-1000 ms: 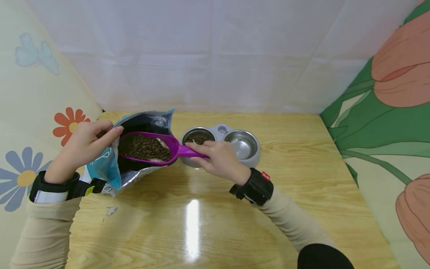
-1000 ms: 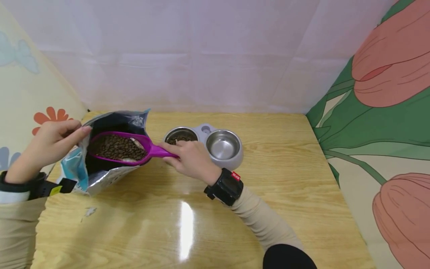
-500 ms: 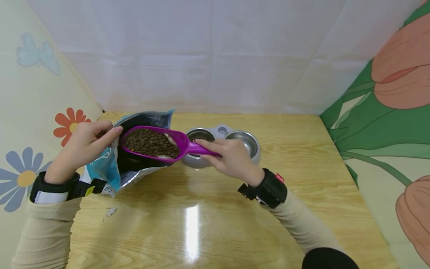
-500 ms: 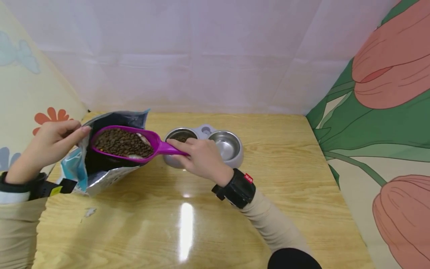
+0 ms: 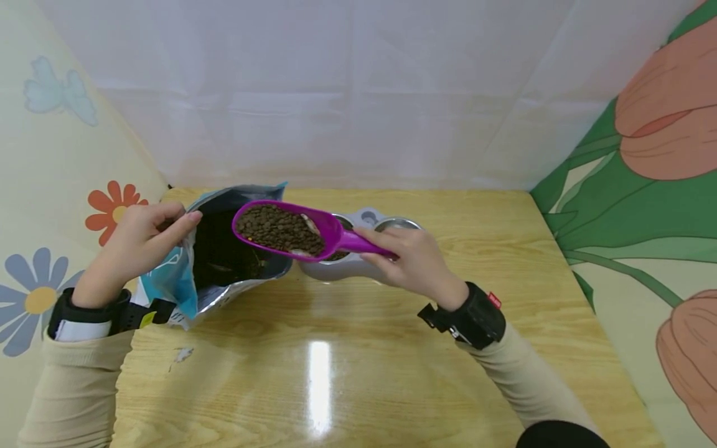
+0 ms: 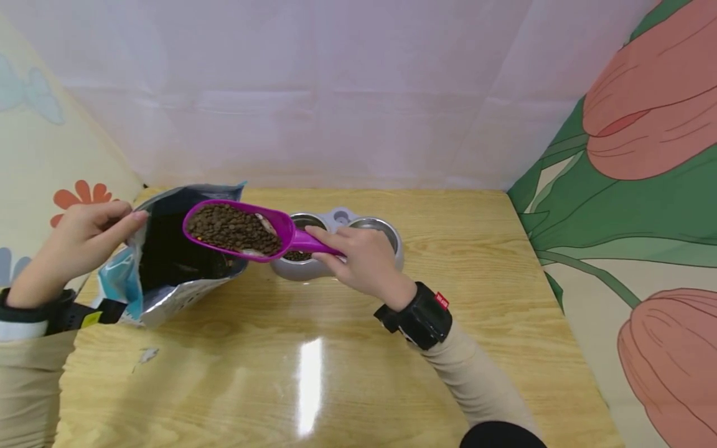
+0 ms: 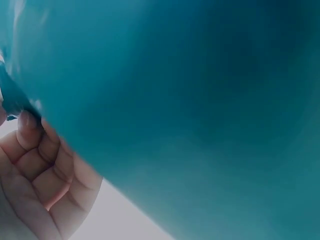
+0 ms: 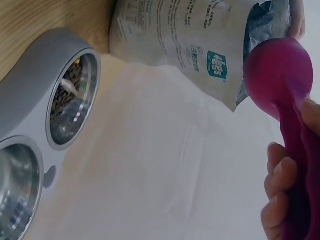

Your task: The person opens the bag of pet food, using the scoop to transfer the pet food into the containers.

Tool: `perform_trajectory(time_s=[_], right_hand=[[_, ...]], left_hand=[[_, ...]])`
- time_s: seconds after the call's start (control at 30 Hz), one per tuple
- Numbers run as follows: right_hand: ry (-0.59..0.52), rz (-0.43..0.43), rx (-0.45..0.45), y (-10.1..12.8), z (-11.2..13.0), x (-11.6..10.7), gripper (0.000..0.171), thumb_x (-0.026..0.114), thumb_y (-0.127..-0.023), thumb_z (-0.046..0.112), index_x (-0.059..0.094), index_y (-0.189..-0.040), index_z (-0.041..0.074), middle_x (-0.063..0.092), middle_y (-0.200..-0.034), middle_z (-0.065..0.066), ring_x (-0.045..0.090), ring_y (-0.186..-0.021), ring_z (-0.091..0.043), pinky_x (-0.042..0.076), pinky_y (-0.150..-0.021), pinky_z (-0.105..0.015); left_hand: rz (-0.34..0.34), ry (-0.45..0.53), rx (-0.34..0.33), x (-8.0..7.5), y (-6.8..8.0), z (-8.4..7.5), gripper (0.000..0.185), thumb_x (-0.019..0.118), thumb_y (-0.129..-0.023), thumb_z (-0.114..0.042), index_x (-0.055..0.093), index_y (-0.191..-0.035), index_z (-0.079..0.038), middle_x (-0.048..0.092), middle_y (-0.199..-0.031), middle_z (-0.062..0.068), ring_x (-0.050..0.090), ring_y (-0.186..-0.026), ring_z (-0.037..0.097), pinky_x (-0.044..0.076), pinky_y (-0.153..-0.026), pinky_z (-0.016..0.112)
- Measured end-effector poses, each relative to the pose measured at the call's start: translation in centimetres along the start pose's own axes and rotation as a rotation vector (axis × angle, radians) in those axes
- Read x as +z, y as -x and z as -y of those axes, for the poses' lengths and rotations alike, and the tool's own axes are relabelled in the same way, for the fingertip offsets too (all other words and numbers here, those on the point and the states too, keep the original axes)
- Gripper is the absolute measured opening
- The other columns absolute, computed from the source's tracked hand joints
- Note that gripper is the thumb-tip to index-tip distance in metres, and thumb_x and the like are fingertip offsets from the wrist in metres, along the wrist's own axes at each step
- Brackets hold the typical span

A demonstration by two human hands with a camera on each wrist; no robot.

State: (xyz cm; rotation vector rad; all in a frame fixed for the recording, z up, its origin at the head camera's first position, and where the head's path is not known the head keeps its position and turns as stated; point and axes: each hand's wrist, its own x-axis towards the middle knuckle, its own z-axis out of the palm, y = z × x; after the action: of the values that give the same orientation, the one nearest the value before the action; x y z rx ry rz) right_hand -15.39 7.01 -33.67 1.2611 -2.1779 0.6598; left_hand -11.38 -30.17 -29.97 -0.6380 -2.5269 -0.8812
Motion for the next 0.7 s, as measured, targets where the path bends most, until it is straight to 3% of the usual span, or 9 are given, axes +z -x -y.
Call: perform_trajectory(time_s=[0.23,0.6,0.7], right_hand=[[-0.012,0.002,0.028,0.2,-0.1,0.1,0.053,0.044,-0.091,0.049,0.066,-0.108,0.004,0.064,-0.075,-0.008,0.042,-0.049,-0.009,0.031,-0.044,-0.023],[0.039,-0.025,0.119,3.2,-1.3,-1.0,0.052,0.043,-0.091,0.049,0.066,-0.109,0.006,0.052,-0.058,0.000,0.032,-0.046,-0.005,0.025,-0.043,-0.023],[0.030,-0.029,0.140,4.0,-1.8,-1.5,0.048,0.048,-0.091,0.045,0.066,-0.109,0.005,0.059,-0.063,-0.003,0.038,-0.047,-0.007,0.026,-0.043,-0.023]], left_hand=[[-0.022,-0.016,-0.024,-1.1,1.1,0.4,0.029,0.057,-0.091,-0.016,0.051,-0.062,-0.011,0.041,-0.052,-0.010,0.035,-0.044,0.006,0.026,-0.043,0.020],[-0.018,-0.010,-0.028,-1.1,1.4,0.6,0.028,0.057,-0.090,-0.014,0.051,-0.063,-0.012,0.040,-0.052,-0.010,0.035,-0.044,0.006,0.026,-0.043,0.020],[-0.008,-0.014,-0.049,-1.1,1.6,0.6,0.027,0.057,-0.090,-0.014,0.052,-0.063,-0.012,0.039,-0.052,-0.009,0.034,-0.044,0.006,0.026,-0.043,0.021]])
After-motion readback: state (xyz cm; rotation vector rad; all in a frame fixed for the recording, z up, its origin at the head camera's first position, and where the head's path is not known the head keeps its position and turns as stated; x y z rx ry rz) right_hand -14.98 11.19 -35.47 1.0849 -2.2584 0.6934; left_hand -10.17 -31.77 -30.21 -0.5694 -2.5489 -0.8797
